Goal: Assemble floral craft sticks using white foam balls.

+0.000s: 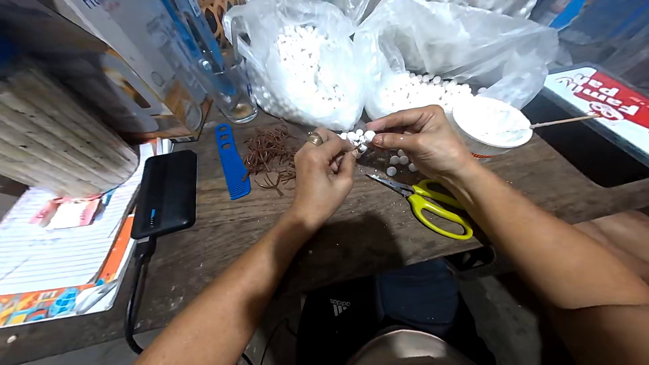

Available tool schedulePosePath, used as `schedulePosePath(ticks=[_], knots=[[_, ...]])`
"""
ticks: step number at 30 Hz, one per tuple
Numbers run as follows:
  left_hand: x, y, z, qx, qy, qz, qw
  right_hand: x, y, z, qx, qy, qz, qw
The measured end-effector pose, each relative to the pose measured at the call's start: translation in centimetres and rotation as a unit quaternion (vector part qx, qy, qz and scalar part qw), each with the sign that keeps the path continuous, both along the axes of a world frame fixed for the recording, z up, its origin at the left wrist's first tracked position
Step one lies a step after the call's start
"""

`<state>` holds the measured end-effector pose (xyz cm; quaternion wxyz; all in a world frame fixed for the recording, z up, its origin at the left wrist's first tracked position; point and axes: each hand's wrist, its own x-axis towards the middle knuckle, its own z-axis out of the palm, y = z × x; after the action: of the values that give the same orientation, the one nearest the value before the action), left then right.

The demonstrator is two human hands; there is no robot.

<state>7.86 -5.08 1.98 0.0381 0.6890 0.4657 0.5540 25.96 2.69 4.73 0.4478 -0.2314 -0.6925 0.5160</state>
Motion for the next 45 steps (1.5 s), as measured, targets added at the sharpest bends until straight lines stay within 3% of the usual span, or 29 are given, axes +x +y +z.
schedulePosePath(ticks=[12,21,41,45], knots=[[0.04,-0.11,0.09,-0.009,0.017,0.005,1.000,0.00,-0.09,0.03,0.020,-0.021,0.001,1.000],[-0.07,-0.26,0.06,-0.008,0.047,0.008,0.999,0.14,0.02,-0.08,0.156,-0.075,-0.014,0.985],[0.04,0.13,-0.27,0.004,-0.002,-0.010,1.000,0.15,-0.25,0.07,0.099,-0.063,0.017,0.993],[0.08,0.14,-0.29,0.004,0.003,-0.008,1.000,0.02,-0.25,-0.15,0.130,-0.063,0.007,0.989]])
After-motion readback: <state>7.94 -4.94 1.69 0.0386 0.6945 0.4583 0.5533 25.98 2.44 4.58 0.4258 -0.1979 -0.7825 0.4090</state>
